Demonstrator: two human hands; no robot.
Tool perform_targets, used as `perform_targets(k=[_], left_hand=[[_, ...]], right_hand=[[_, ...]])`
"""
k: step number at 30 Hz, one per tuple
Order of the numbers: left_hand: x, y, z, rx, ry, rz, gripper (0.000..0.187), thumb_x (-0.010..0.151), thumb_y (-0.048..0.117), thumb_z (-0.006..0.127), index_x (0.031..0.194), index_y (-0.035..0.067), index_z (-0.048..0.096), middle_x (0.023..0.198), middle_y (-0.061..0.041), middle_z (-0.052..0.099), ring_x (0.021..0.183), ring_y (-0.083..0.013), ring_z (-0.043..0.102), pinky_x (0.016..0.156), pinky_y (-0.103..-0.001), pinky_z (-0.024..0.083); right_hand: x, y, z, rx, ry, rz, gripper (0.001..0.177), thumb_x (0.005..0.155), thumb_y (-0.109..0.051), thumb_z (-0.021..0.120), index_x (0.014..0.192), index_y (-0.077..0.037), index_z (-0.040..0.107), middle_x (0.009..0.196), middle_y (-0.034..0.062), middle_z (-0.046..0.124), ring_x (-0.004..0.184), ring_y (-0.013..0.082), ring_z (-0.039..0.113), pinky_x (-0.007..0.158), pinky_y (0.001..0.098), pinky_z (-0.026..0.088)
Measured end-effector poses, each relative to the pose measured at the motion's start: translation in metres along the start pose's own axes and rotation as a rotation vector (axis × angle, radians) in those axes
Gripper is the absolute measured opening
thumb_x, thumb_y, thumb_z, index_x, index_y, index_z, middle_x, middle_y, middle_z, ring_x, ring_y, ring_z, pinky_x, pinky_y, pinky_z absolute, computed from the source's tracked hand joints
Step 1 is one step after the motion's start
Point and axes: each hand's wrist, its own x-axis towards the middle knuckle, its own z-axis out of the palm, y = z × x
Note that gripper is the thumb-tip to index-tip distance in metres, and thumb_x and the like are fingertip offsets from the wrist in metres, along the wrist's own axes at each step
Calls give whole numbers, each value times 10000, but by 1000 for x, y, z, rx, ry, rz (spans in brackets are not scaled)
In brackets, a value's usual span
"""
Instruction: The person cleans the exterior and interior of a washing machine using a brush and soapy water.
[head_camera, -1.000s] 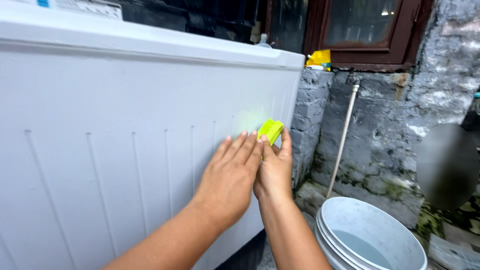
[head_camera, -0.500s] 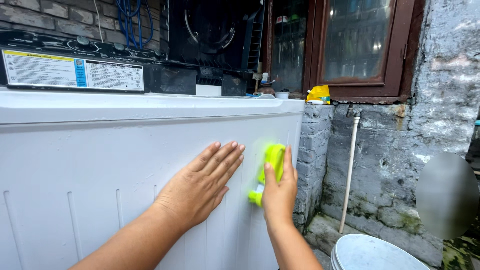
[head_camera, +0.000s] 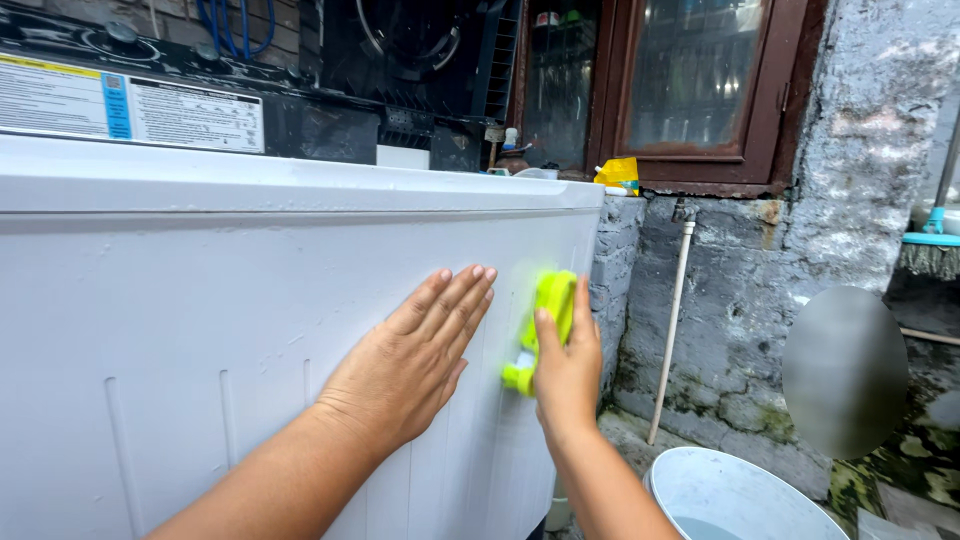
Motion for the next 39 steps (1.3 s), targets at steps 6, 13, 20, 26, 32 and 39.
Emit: perform_targets(k=[6,13,20,26,32,39], left_hand=[[0,1,-5,111,-60,-77,760,976,396,254,1586,-57,237,1689,-241,166,1551,-366,98,1201,-529,29],[13,-4,-10,95,-114,-30,834,972,511,249,1597,-39,209,1696,-208,151,1543,-361,94,1194,-520,44],[35,-29,-9,-17,-67,18,925,903,626,258,1606,29,183,1699,-140,154,1561,-267,69,1238,-471,17],[49,-53,-2,-144,3,147,886,886,570,291,1578,23,211,1676,-144,185,1543,-258,112,1233,-445,34],[50,-54,-2,-242,64,153,849,897,517,305,1574,13,214,1668,-155,202,1544,-264,127,1205,-419,40],[52,-52,-2,-218,26,136,859,886,523,319,1581,31,207,1675,-139,190,1546,-256,115,1205,-416,33]], right_hand=[[-35,-17,2,-199,-111,-413,659,1009,-152,608,1615,-134,349,1393,179,537,1293,245,556,1075,363,430],[-2,23,-10,-54,56,81,689,930,-168,630,1576,-221,397,1346,147,587,1201,242,630,1008,345,487],[41,16,5,-57,91,-287,571,1002,-141,646,1549,-177,484,1319,153,649,1203,223,627,1035,335,467],[88,12,-9,121,51,-136,562,965,-183,630,1512,-245,516,1297,102,668,1141,216,656,990,332,517],[60,-7,-10,-84,-40,-419,528,992,-183,657,1504,-206,529,1367,160,613,1253,256,610,1047,363,462],[79,-9,-13,-126,-40,-388,546,984,-199,662,1511,-232,526,1396,172,598,1282,281,585,1065,379,449]])
